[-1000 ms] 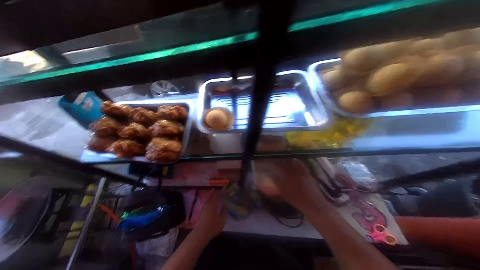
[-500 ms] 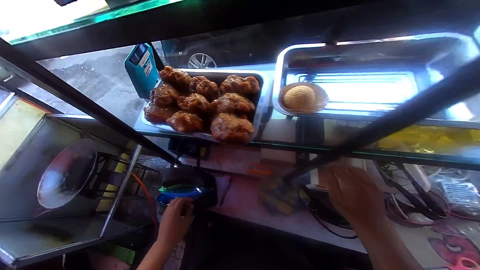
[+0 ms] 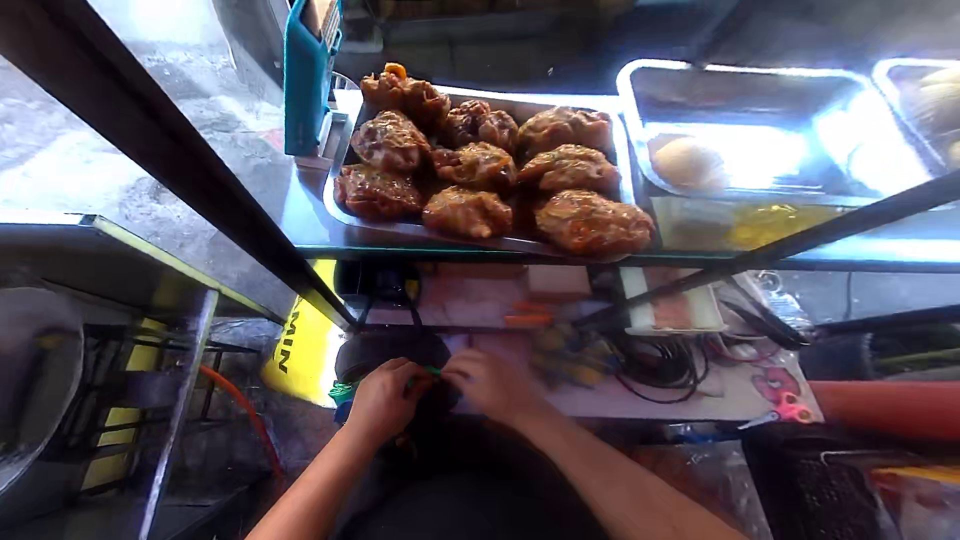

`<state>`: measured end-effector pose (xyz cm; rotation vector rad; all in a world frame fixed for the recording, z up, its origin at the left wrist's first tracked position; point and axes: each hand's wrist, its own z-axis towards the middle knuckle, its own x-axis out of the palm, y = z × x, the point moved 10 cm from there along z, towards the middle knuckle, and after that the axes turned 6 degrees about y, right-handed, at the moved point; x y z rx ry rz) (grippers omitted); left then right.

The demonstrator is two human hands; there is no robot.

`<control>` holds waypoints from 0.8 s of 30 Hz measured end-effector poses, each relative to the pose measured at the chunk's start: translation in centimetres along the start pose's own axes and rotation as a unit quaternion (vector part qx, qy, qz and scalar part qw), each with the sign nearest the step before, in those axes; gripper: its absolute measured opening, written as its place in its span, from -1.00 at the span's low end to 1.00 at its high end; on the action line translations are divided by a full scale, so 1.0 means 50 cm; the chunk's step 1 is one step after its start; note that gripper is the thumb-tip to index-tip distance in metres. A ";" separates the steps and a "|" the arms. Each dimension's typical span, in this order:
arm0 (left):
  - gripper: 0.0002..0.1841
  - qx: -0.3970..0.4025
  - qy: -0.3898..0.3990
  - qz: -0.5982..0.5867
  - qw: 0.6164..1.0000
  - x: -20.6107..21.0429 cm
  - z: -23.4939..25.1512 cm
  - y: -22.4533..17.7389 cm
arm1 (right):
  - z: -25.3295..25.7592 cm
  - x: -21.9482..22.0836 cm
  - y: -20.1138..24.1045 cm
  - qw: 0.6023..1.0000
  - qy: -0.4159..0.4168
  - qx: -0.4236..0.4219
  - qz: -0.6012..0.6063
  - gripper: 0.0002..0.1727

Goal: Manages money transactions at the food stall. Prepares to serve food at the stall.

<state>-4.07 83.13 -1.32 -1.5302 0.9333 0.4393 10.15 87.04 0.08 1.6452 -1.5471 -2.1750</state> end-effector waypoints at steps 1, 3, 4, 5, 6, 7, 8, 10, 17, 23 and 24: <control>-0.78 -0.009 -0.003 0.009 1.000 -0.009 -0.012 0.012 | 0.001 0.000 0.001 1.000 0.000 0.006 -0.009 -0.81; -0.78 -0.044 0.003 0.028 0.999 -0.037 -0.047 0.050 | -0.004 -0.003 -0.010 0.999 -0.002 0.040 -0.020 -0.80; -0.79 -0.071 0.009 0.035 0.997 -0.060 -0.072 0.077 | -0.010 -0.009 -0.021 0.998 -0.009 0.063 -0.023 -0.80; -0.79 -0.099 0.014 0.044 0.994 -0.089 -0.103 0.108 | -0.017 -0.017 -0.030 0.996 -0.019 0.082 -0.027 -0.80; -0.78 -0.127 0.021 0.058 0.990 -0.116 -0.136 0.142 | -0.022 -0.023 -0.037 0.994 -0.025 0.097 -0.031 -0.80; -0.78 -0.154 0.036 0.074 0.985 -0.136 -0.167 0.177 | -0.023 -0.025 -0.038 0.993 -0.023 0.109 -0.038 -0.80; -0.78 -0.172 0.054 0.088 0.980 -0.150 -0.195 0.201 | -0.021 -0.019 -0.029 0.992 -0.016 0.117 -0.047 -0.79; -0.79 -0.156 0.046 0.111 0.980 -0.166 -0.227 0.198 | -0.009 0.001 0.014 0.992 -0.018 0.086 -0.088 -0.81; -0.71 0.081 -0.006 0.112 0.990 -0.070 -0.159 0.073 | 0.020 0.089 0.117 0.980 0.053 -0.090 -0.172 -0.72; -0.72 -0.017 0.116 0.140 0.983 -0.013 -0.142 0.079 | 0.007 0.121 0.095 0.963 0.195 0.009 -0.188 -0.65; -0.72 -0.047 0.135 0.145 0.979 -0.011 -0.136 0.083 | 0.011 0.126 0.097 0.958 0.202 0.020 -0.203 -0.67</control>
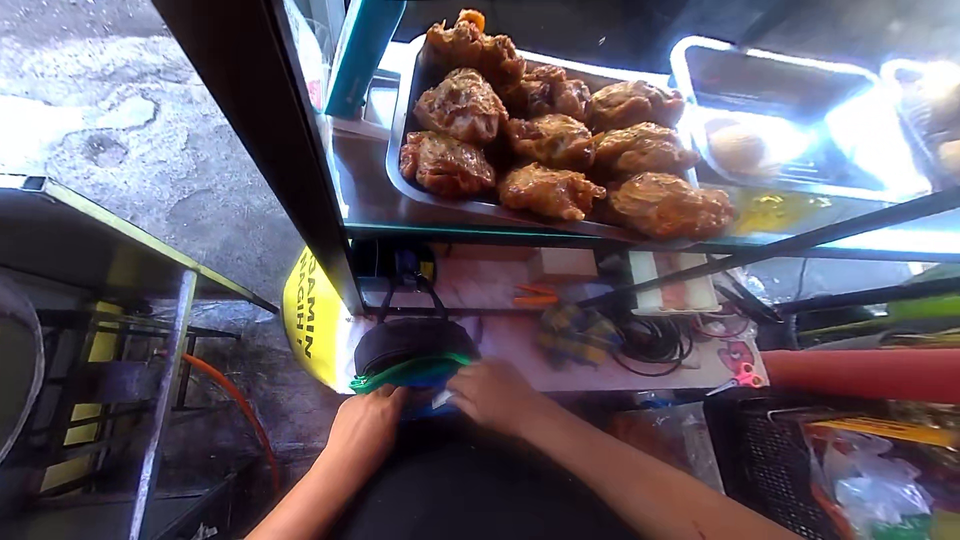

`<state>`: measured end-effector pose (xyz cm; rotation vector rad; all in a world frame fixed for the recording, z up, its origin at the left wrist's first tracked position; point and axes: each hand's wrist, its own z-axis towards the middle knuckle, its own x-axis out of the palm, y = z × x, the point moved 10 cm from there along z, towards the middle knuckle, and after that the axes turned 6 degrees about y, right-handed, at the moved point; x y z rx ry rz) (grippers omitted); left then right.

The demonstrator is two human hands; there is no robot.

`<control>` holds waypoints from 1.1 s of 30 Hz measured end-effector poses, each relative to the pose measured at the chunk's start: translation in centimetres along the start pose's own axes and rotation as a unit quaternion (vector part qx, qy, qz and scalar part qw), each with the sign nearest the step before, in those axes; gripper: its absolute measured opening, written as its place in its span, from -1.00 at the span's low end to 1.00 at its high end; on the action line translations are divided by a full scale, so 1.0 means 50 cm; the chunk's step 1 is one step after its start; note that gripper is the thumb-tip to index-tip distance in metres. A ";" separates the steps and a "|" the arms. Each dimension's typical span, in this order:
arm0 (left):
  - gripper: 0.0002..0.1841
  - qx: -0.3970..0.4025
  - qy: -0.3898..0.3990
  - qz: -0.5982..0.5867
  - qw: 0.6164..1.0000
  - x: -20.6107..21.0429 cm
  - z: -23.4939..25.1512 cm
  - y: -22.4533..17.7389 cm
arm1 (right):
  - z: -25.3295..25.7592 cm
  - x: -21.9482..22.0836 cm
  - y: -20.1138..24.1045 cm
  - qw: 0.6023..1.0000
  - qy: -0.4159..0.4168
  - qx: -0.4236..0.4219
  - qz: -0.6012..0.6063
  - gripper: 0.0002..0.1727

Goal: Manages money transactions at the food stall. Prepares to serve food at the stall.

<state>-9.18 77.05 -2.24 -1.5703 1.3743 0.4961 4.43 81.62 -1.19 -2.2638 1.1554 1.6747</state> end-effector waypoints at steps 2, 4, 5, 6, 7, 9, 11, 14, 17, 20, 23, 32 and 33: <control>-0.61 -0.054 0.044 -0.013 0.998 -0.004 0.010 0.013 | 0.007 -0.002 0.002 0.999 0.003 0.029 -0.015 -0.60; -0.43 -0.088 0.074 -0.017 0.993 -0.005 0.013 0.022 | 0.010 -0.002 -0.004 0.998 0.020 0.064 -0.014 -0.43; -0.34 -0.098 0.083 -0.011 0.992 -0.003 0.013 0.022 | 0.011 0.001 -0.007 0.996 0.031 0.078 -0.014 -0.37; -0.27 -0.105 0.092 -0.002 0.990 0.001 0.014 0.021 | 0.013 0.003 -0.009 0.995 0.039 0.088 -0.014 -0.32; -0.22 -0.109 0.097 0.005 0.989 0.005 0.014 0.020 | 0.015 0.004 -0.009 0.994 0.045 0.096 -0.014 -0.29; -0.14 -0.108 0.089 0.019 0.990 0.011 0.013 0.014 | 0.016 -0.001 -0.011 0.993 0.044 0.108 -0.019 -0.32; -0.11 -0.096 0.068 0.024 0.993 0.012 0.012 0.008 | 0.009 -0.009 -0.018 0.992 0.026 0.118 -0.024 -0.39; -0.15 -0.052 0.034 0.035 0.997 0.005 0.021 -0.014 | -0.007 -0.020 -0.028 0.992 -0.018 0.119 -0.032 -0.46; -0.22 0.024 0.026 0.033 0.999 0.007 0.048 -0.051 | -0.015 -0.027 -0.049 0.989 -0.035 0.145 -0.019 -0.37; -0.30 0.094 0.044 0.010 0.995 0.021 0.066 -0.078 | -0.015 -0.025 -0.058 0.986 -0.026 0.164 -0.010 -0.28; -0.44 0.114 0.071 0.011 0.991 0.048 0.057 -0.084 | -0.015 -0.020 -0.062 0.986 -0.019 0.164 -0.024 -0.26; -0.45 0.122 -0.011 0.035 0.992 0.070 0.001 -0.075 | 0.017 -0.054 0.004 0.994 -0.106 0.018 0.009 -0.81; -0.45 0.127 -0.014 0.035 0.991 0.072 -0.001 -0.077 | 0.031 -0.045 0.012 0.997 -0.077 0.009 -0.017 -0.84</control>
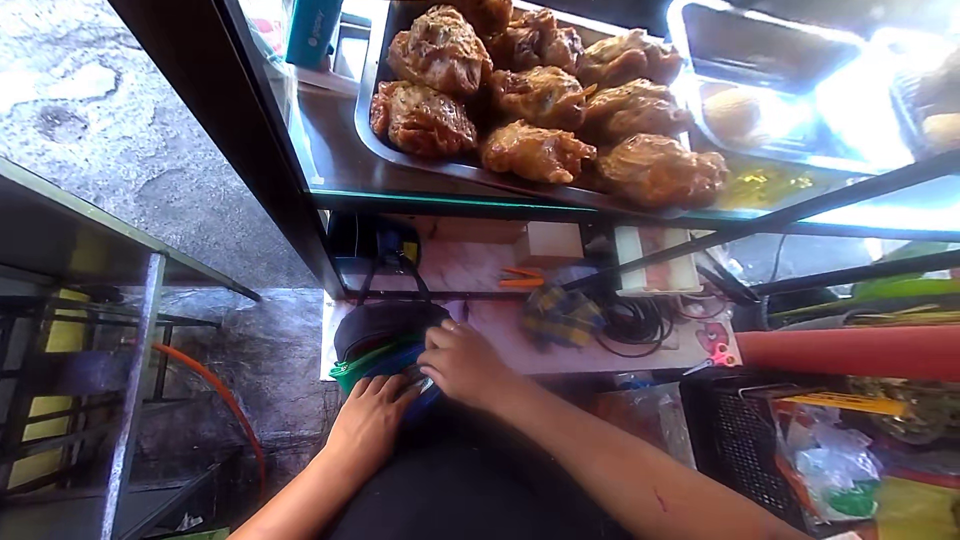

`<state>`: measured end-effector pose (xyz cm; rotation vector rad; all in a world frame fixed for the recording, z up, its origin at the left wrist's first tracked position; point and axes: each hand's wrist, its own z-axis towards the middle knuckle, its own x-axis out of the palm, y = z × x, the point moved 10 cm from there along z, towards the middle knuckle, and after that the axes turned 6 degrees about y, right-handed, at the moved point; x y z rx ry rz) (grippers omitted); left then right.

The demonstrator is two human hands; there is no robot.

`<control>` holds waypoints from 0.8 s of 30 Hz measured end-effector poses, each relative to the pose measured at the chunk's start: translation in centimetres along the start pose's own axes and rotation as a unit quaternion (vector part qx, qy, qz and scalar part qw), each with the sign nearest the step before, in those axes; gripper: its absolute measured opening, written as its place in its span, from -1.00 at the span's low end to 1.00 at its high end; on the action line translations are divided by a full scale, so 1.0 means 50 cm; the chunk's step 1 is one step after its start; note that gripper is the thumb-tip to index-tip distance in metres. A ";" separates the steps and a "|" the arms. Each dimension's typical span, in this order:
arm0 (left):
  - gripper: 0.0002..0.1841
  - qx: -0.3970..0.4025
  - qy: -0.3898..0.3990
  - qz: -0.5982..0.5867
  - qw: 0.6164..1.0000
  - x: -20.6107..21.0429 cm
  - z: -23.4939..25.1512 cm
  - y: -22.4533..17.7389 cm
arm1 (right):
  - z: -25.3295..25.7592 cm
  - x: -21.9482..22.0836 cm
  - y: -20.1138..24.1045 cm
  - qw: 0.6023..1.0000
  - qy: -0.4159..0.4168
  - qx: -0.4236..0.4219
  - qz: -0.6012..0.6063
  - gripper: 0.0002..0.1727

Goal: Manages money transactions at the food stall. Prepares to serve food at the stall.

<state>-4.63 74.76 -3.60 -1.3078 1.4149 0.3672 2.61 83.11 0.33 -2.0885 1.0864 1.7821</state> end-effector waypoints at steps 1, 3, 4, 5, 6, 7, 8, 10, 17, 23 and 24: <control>-0.46 0.004 -0.004 0.002 1.000 0.001 -0.001 -0.003 | 0.012 0.014 0.004 0.998 0.048 0.001 -0.027 -0.84; -0.48 0.006 -0.015 0.003 1.000 0.001 -0.005 -0.007 | 0.028 0.036 0.002 0.990 0.121 0.009 -0.067 -0.80; -0.49 0.005 -0.019 0.003 1.000 0.001 -0.006 -0.008 | 0.032 0.036 0.000 0.988 0.133 0.010 -0.076 -0.79; -0.51 0.004 -0.027 0.003 1.000 0.000 -0.007 -0.008 | 0.034 0.031 -0.004 0.988 0.130 0.009 -0.081 -0.79; -0.52 0.002 -0.031 0.004 1.000 0.000 -0.009 -0.008 | 0.034 0.025 -0.010 0.988 0.125 0.011 -0.086 -0.79; -0.53 -0.001 -0.029 0.005 1.000 0.001 -0.010 -0.008 | 0.034 0.021 -0.019 0.987 0.127 0.016 -0.094 -0.80; -0.53 -0.003 -0.029 0.005 1.000 0.002 -0.010 -0.008 | 0.034 0.019 -0.027 0.986 0.132 0.022 -0.102 -0.80; -0.53 -0.003 -0.034 0.003 0.999 0.001 -0.011 -0.010 | 0.033 0.018 -0.035 0.984 0.127 0.022 -0.122 -0.80; -0.59 -0.005 -0.017 -0.030 0.999 0.010 -0.018 -0.014 | 0.046 0.034 0.009 0.986 0.066 -0.034 -0.149 -0.91; -0.56 0.007 -0.007 -0.020 1.000 0.025 -0.026 -0.017 | 0.056 0.062 0.020 0.980 0.107 -0.074 -0.152 -0.88; -0.56 0.013 -0.009 -0.018 1.000 0.024 -0.027 -0.017 | 0.058 0.064 0.016 0.980 0.112 -0.075 -0.146 -0.89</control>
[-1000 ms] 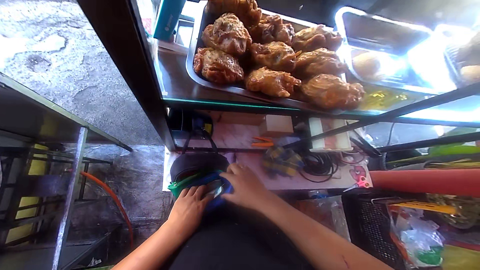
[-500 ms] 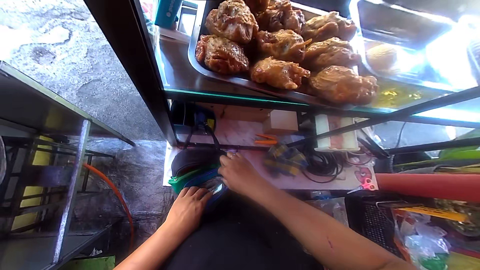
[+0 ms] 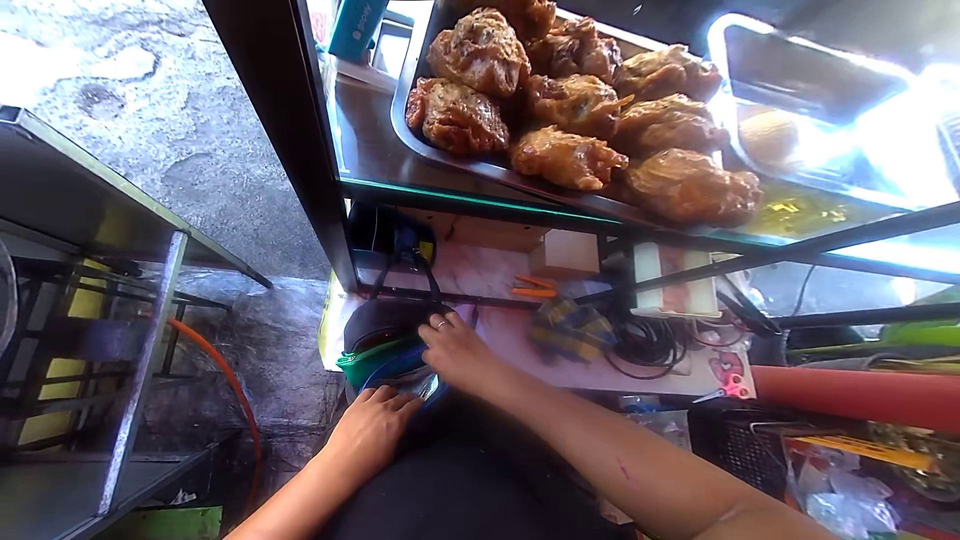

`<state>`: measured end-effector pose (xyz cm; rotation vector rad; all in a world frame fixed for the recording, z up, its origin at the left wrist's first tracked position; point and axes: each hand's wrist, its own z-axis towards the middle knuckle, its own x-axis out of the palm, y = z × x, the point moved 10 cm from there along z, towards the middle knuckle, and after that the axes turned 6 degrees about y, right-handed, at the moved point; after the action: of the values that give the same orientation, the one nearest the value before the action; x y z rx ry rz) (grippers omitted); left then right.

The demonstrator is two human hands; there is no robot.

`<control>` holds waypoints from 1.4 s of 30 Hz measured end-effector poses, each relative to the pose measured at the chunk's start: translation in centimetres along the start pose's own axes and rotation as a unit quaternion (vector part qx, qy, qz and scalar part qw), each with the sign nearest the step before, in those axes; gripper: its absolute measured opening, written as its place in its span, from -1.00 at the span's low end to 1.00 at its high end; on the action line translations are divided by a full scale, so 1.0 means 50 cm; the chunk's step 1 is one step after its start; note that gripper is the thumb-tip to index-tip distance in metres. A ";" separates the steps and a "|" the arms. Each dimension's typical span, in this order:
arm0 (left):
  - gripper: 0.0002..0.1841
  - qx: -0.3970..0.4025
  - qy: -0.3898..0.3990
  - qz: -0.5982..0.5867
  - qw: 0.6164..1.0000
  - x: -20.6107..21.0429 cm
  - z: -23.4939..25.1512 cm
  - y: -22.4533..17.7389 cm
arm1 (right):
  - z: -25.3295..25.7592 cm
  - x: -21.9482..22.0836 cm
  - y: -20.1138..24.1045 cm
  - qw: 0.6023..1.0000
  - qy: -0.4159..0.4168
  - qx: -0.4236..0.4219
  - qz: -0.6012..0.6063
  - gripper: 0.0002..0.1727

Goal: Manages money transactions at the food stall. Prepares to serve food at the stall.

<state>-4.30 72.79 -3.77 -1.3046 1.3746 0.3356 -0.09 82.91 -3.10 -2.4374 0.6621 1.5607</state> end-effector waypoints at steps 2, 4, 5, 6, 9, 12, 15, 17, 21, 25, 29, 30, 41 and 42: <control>-0.58 0.009 -0.008 0.000 1.000 -0.002 -0.002 -0.001 | -0.001 -0.001 -0.013 0.999 0.005 -0.005 0.037 -0.89; -0.60 0.013 -0.012 -0.004 1.000 -0.003 -0.001 0.001 | -0.011 -0.018 -0.027 0.993 -0.026 -0.021 0.114 -0.88; -0.61 0.014 -0.012 -0.005 1.000 -0.005 -0.001 0.002 | -0.020 -0.033 -0.036 0.985 -0.059 -0.031 0.161 -0.88; -0.63 0.014 -0.007 -0.007 1.000 -0.005 0.000 0.002 | -0.030 -0.044 -0.044 0.976 -0.084 -0.036 0.200 -0.87; -0.64 0.009 0.024 -0.020 0.999 -0.005 0.007 0.006 | -0.052 -0.048 -0.066 0.964 -0.075 -0.025 0.255 -0.82; -0.63 0.004 0.045 -0.035 0.998 -0.013 0.013 0.009 | -0.068 -0.047 -0.073 0.967 -0.071 -0.007 0.245 -0.80; -0.65 -0.034 0.033 -0.098 0.994 -0.056 0.007 0.030 | -0.074 -0.039 -0.079 0.964 -0.054 0.011 0.261 -0.83; -0.70 -0.065 -0.070 -0.111 0.989 -0.108 -0.002 0.053 | -0.078 -0.028 -0.099 0.938 -0.022 0.047 0.342 -0.82; -0.71 -0.146 -0.149 -0.068 0.976 -0.140 0.006 0.099 | -0.089 -0.015 -0.138 0.867 -0.043 0.094 0.487 -0.82; -0.65 -0.204 -0.073 -0.044 0.975 -0.111 0.030 0.125 | -0.129 -0.051 -0.166 0.861 -0.186 0.106 0.461 -0.81; -0.47 -0.192 -0.080 -0.119 0.971 -0.125 0.027 0.144 | -0.197 -0.096 -0.182 0.837 -0.329 0.135 0.417 -0.85; -0.43 -0.179 -0.108 -0.134 0.969 -0.143 0.025 0.148 | -0.212 -0.110 -0.180 0.830 -0.347 0.141 0.413 -0.87; -0.35 0.123 0.092 -0.589 0.793 -0.221 0.061 0.045 | -0.229 -0.191 -0.127 0.835 -0.302 0.046 0.458 -0.89; -0.42 0.127 0.149 -0.587 0.785 -0.214 0.063 0.027 | -0.220 -0.196 -0.115 0.845 -0.278 0.041 0.455 -0.88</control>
<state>-6.71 80.98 3.50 -1.7517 0.5691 -0.9152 8.05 86.56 9.96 -1.4506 1.8326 2.3042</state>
